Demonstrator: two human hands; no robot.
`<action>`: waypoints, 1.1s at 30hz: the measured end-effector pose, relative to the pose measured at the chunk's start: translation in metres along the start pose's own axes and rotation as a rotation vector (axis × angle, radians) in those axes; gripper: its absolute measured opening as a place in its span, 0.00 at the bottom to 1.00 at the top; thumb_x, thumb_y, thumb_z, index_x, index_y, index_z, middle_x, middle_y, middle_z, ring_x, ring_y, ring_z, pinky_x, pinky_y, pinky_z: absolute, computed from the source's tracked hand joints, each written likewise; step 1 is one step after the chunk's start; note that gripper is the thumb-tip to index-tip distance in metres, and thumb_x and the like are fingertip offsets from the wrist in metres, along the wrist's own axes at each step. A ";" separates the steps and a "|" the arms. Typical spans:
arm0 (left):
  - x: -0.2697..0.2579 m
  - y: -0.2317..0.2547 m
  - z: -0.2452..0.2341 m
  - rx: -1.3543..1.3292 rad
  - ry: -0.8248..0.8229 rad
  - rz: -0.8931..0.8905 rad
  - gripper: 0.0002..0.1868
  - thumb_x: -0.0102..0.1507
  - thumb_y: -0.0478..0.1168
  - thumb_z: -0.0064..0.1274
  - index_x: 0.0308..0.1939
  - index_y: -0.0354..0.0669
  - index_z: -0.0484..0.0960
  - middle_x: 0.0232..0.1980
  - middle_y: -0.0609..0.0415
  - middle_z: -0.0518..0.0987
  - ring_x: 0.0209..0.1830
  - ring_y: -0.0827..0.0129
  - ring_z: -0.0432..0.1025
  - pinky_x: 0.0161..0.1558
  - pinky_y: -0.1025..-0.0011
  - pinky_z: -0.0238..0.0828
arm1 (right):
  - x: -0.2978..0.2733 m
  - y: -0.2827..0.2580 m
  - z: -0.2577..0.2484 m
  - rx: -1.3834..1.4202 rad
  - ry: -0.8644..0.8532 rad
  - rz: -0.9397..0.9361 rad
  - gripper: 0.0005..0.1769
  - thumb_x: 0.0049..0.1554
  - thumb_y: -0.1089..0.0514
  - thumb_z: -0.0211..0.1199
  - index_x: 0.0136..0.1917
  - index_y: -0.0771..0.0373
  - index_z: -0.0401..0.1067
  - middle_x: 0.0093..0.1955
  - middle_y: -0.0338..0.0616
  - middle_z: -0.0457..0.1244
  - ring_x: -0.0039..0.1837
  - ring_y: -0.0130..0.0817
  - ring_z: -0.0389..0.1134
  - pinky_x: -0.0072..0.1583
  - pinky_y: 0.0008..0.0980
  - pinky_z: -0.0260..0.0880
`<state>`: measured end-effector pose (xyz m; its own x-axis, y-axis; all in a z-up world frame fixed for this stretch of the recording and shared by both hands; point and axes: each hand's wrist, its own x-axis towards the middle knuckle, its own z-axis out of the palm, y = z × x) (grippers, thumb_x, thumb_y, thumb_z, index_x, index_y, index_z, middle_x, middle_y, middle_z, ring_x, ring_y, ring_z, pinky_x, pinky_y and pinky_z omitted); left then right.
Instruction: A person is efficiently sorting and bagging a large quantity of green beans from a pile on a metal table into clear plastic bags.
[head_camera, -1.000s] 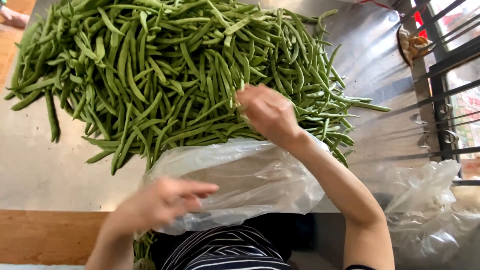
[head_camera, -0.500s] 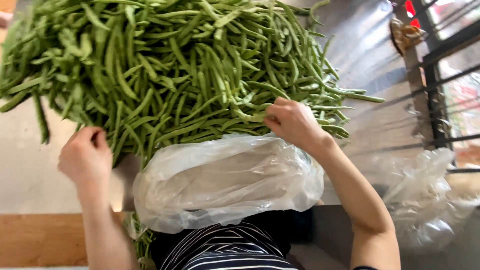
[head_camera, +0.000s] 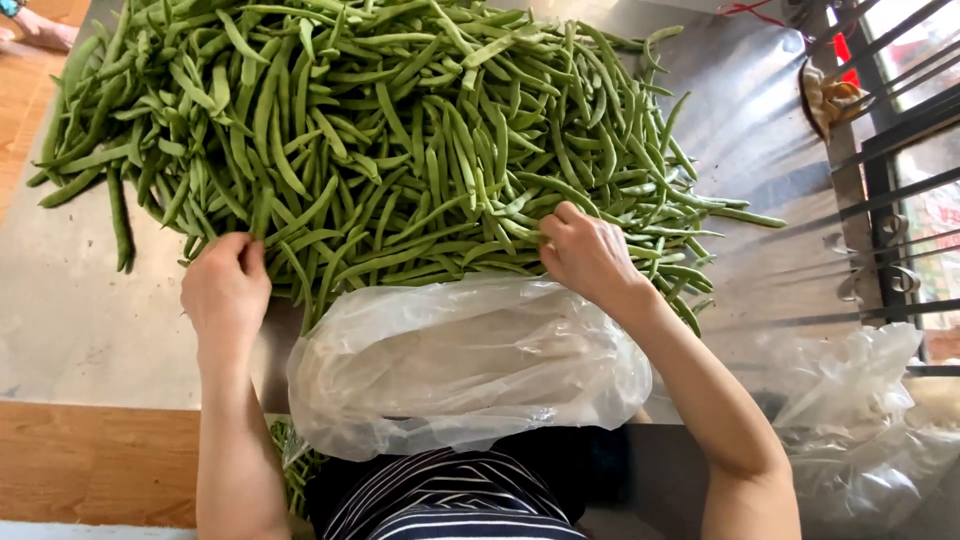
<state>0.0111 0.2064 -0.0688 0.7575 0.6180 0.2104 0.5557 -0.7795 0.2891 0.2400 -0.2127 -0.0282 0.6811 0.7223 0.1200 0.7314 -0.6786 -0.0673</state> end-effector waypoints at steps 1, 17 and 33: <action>-0.001 0.003 -0.006 -0.081 0.059 0.040 0.08 0.72 0.43 0.53 0.51 0.46 0.84 0.41 0.46 0.82 0.42 0.41 0.78 0.43 0.45 0.76 | 0.000 0.000 -0.005 -0.017 0.046 -0.011 0.10 0.52 0.48 0.63 0.45 0.51 0.69 0.44 0.39 0.59 0.39 0.51 0.70 0.42 0.49 0.74; 0.018 0.046 0.011 -0.179 0.149 0.257 0.17 0.68 0.50 0.65 0.51 0.43 0.82 0.36 0.50 0.79 0.37 0.49 0.78 0.41 0.53 0.74 | -0.011 0.035 -0.076 0.472 0.714 0.146 0.09 0.63 0.68 0.54 0.55 0.61 0.71 0.42 0.51 0.67 0.48 0.51 0.68 0.47 0.41 0.70; 0.044 0.064 -0.024 -0.288 0.397 0.437 0.06 0.74 0.42 0.63 0.46 0.46 0.84 0.35 0.52 0.80 0.43 0.51 0.75 0.49 0.58 0.72 | 0.000 0.055 -0.050 0.330 0.259 0.282 0.14 0.53 0.49 0.74 0.49 0.54 0.74 0.38 0.46 0.64 0.44 0.53 0.69 0.48 0.49 0.69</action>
<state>0.0718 0.1856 -0.0188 0.6777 0.2848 0.6779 0.0699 -0.9427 0.3262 0.2787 -0.2567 0.0171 0.8536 0.4322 0.2910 0.5204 -0.7338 -0.4367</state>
